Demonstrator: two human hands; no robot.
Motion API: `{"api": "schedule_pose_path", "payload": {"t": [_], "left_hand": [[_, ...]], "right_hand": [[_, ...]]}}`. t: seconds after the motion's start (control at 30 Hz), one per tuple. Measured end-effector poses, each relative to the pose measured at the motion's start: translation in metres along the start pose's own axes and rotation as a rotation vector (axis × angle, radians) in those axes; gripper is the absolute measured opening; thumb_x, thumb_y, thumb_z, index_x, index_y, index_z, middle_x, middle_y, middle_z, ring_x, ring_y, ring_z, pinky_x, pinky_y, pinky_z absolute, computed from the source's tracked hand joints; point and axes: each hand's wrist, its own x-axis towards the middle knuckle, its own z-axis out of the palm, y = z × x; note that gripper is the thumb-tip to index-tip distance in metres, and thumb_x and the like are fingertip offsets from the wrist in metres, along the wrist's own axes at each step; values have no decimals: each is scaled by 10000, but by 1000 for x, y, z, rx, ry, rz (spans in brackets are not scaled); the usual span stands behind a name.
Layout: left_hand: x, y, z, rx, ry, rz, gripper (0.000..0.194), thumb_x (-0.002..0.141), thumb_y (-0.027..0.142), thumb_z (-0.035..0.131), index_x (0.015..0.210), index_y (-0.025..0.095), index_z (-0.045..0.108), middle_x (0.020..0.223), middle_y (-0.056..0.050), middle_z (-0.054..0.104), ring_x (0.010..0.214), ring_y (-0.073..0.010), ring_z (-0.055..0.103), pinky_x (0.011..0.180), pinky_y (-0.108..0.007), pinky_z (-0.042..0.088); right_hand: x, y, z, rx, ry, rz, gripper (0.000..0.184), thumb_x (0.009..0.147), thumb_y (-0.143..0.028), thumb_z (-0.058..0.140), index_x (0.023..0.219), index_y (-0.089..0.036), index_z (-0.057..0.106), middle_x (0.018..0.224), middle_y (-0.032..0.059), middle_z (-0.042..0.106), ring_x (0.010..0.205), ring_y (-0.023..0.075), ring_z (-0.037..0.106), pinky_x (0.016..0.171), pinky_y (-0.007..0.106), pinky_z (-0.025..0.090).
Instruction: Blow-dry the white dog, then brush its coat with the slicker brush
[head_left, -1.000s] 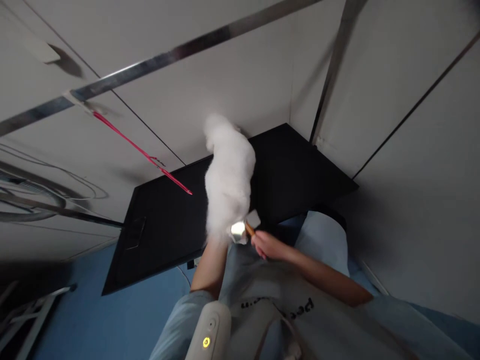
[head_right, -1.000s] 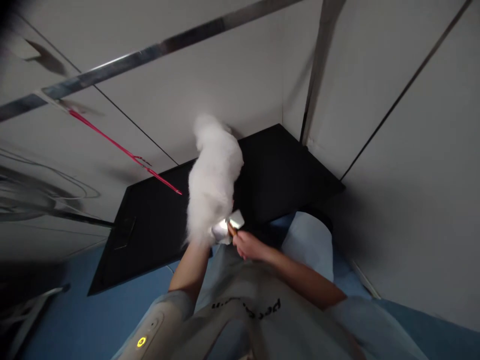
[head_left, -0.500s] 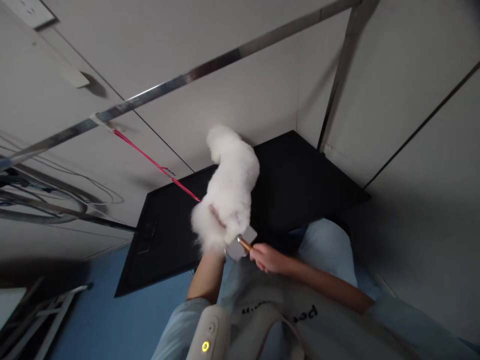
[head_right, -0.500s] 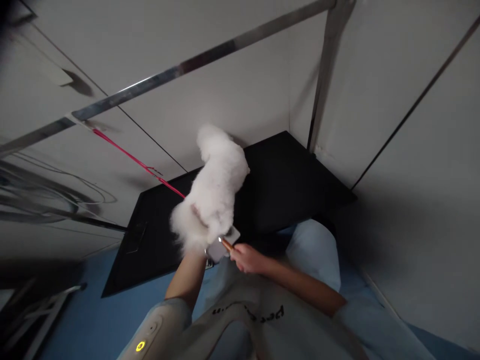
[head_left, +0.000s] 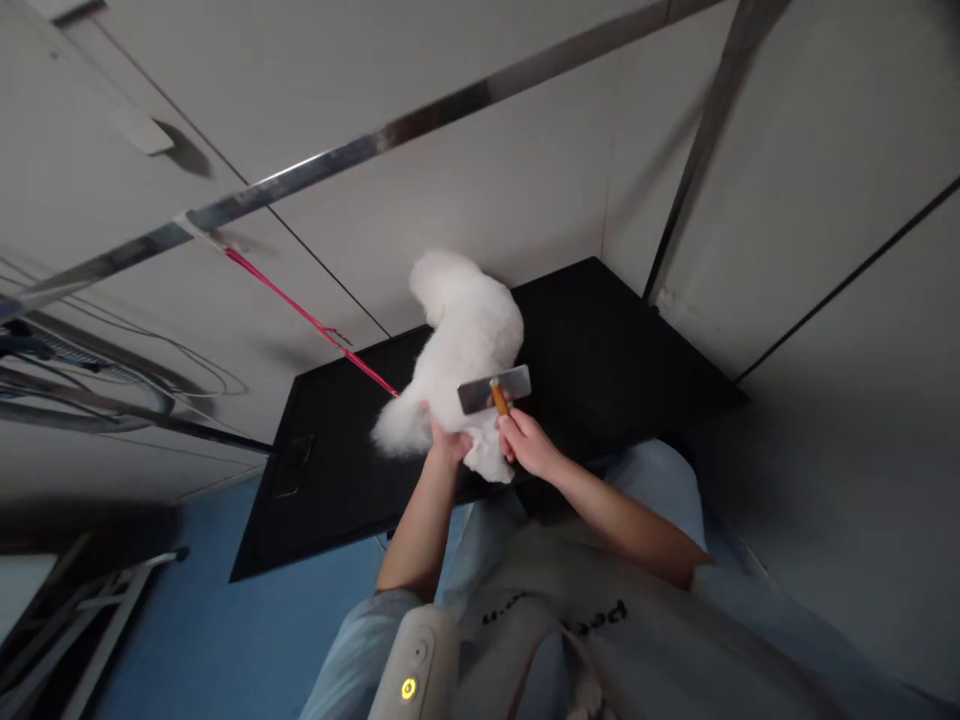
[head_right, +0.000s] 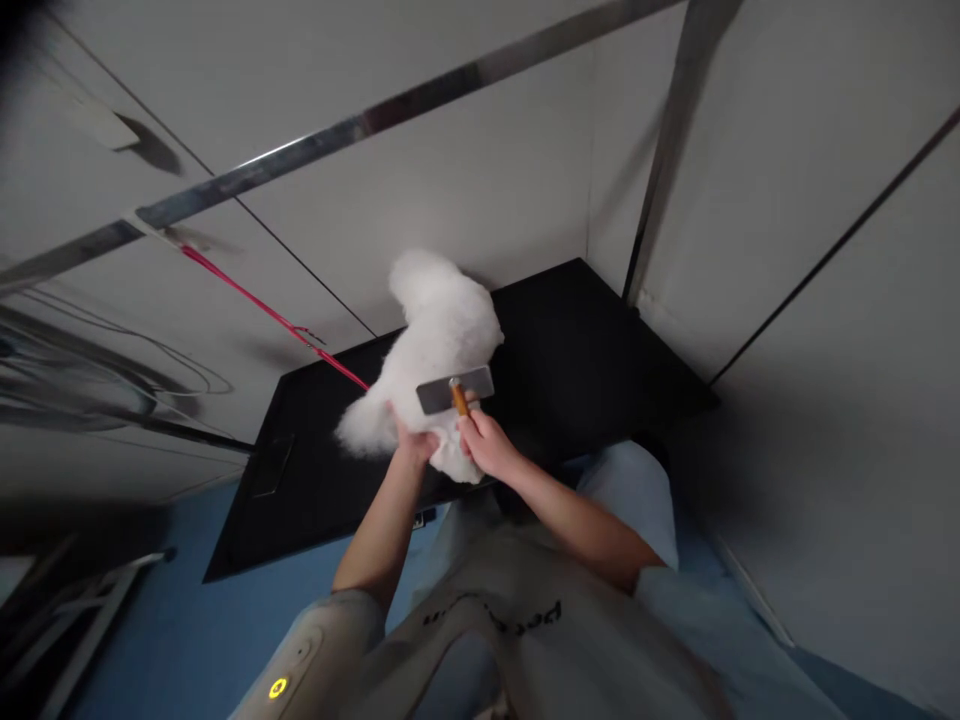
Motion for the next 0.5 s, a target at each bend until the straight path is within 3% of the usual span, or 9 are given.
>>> {"api": "schedule_pose_path", "payload": {"t": [0.07, 0.13, 0.23, 0.33, 0.4, 0.5], "left_hand": [[5, -5, -8, -82, -15, 25, 642, 892, 727, 404, 1077, 205, 728, 1006, -157, 750, 1159, -338, 645, 967, -432, 527], [9, -5, -14, -116, 0, 43, 677, 873, 765, 382, 1091, 224, 728, 1007, -154, 750, 1118, -335, 658, 931, -435, 538], [10, -2, -16, -134, 79, 14, 746, 889, 783, 287, 1108, 217, 721, 975, -138, 751, 1041, -323, 670, 859, -420, 547], [9, 0, -6, -153, 82, 16, 809, 875, 805, 279, 1148, 170, 699, 1013, -144, 740, 1037, -341, 656, 838, -437, 536], [9, -1, 0, -164, 53, 39, 813, 855, 814, 316, 1135, 151, 695, 1071, -163, 725, 1064, -362, 643, 850, -459, 527], [12, -4, -4, -147, 164, 84, 735, 884, 767, 304, 1011, 172, 716, 998, -171, 727, 1051, -350, 648, 819, -436, 531]], "right_hand": [[3, 2, 2, -66, 29, 10, 258, 986, -276, 422, 741, -215, 475, 493, -66, 496, 444, 94, 467, 488, 214, 366], [-9, 13, 6, -131, -112, 136, 270, 972, -253, 450, 707, -215, 478, 449, -68, 473, 402, 94, 444, 450, 215, 329], [-23, 18, 7, -145, -240, 205, 288, 939, -234, 508, 652, -209, 493, 398, -61, 446, 355, 97, 407, 405, 223, 287], [-4, -6, -3, -96, -152, 100, 266, 995, -294, 419, 761, -208, 512, 464, -69, 464, 404, 95, 420, 441, 210, 324], [13, -19, -8, -119, 20, -29, 251, 1003, -305, 403, 799, -207, 512, 521, -58, 491, 457, 100, 458, 482, 212, 354], [14, -12, -7, -300, 48, -38, 260, 967, -232, 445, 711, -217, 487, 529, -22, 512, 509, 124, 503, 514, 241, 359]]}}
